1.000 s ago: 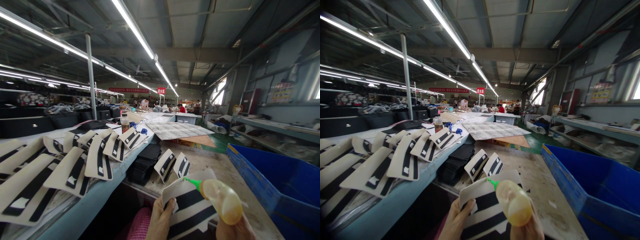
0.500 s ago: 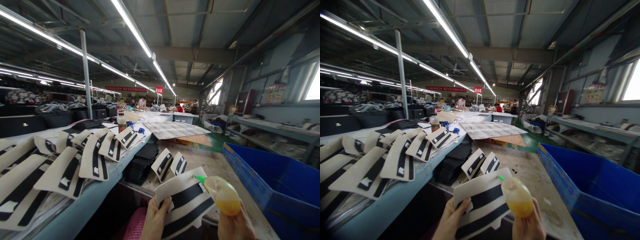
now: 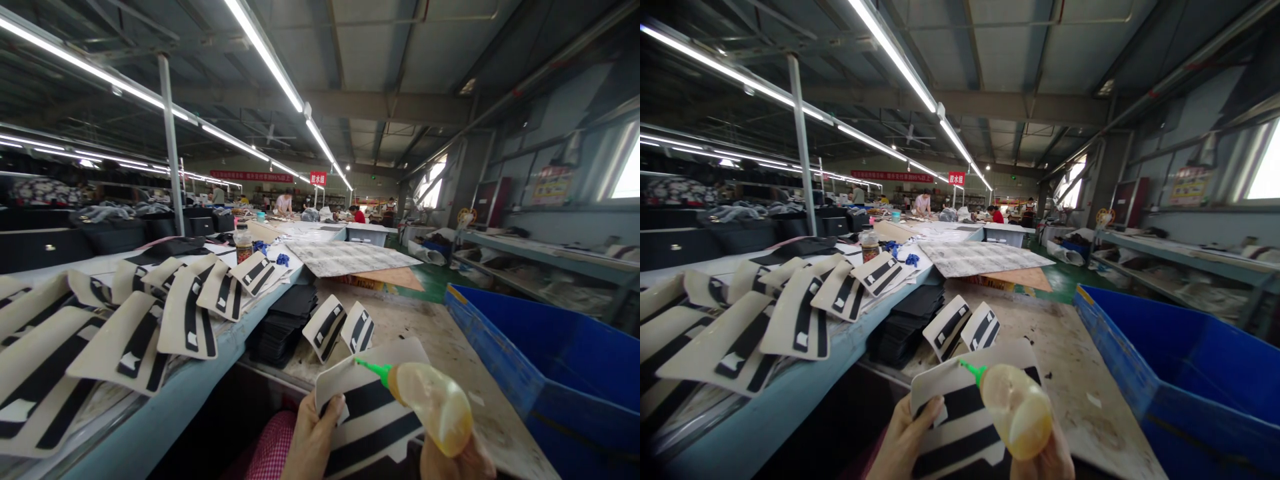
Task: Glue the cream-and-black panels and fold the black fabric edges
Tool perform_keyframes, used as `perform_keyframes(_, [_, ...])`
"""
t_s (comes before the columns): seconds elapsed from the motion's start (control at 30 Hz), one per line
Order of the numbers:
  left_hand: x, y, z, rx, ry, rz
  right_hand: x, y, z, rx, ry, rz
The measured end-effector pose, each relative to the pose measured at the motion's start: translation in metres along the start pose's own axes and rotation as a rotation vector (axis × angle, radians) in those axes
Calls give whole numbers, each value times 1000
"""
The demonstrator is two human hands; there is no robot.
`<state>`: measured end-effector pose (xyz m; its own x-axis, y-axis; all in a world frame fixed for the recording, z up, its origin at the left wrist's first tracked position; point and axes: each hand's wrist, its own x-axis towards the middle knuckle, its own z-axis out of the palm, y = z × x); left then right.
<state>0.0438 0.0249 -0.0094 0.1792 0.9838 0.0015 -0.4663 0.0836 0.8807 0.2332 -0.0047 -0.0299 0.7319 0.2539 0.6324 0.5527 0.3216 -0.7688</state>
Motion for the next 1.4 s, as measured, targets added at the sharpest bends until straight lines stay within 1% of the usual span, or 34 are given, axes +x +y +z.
perform_keyframes(0.1, [1,0,-2,22,-4,16,-5,1,0,-19,12,7])
perform_keyframes(0.2, [-1,3,-1,43,-12,38,-3,4,-2,-33,22,16])
perform_keyframes(0.37, [-7,13,2,52,14,31,15,10,-1,-42,48,35])
perform_keyframes(0.47, [-9,20,3,59,44,51,27,14,-2,-72,87,51])
perform_keyframes(0.53, [-9,23,2,68,62,65,30,16,-5,-103,112,67])
perform_keyframes(0.63, [-7,22,2,77,71,59,24,17,-10,-167,99,106])
perform_keyframes(0.73, [-5,19,0,74,52,39,18,19,-8,-198,69,124])
perform_keyframes(0.87, [-4,15,-1,76,34,38,18,19,-2,-162,78,91])
perform_keyframes(1.03, [-2,14,-4,77,25,30,17,15,-2,-134,68,63])
perform_keyframes(1.17, [0,14,-8,90,19,27,23,16,0,-132,94,59])
perform_keyframes(1.4, [3,15,-10,96,4,42,25,23,-9,-156,96,99])
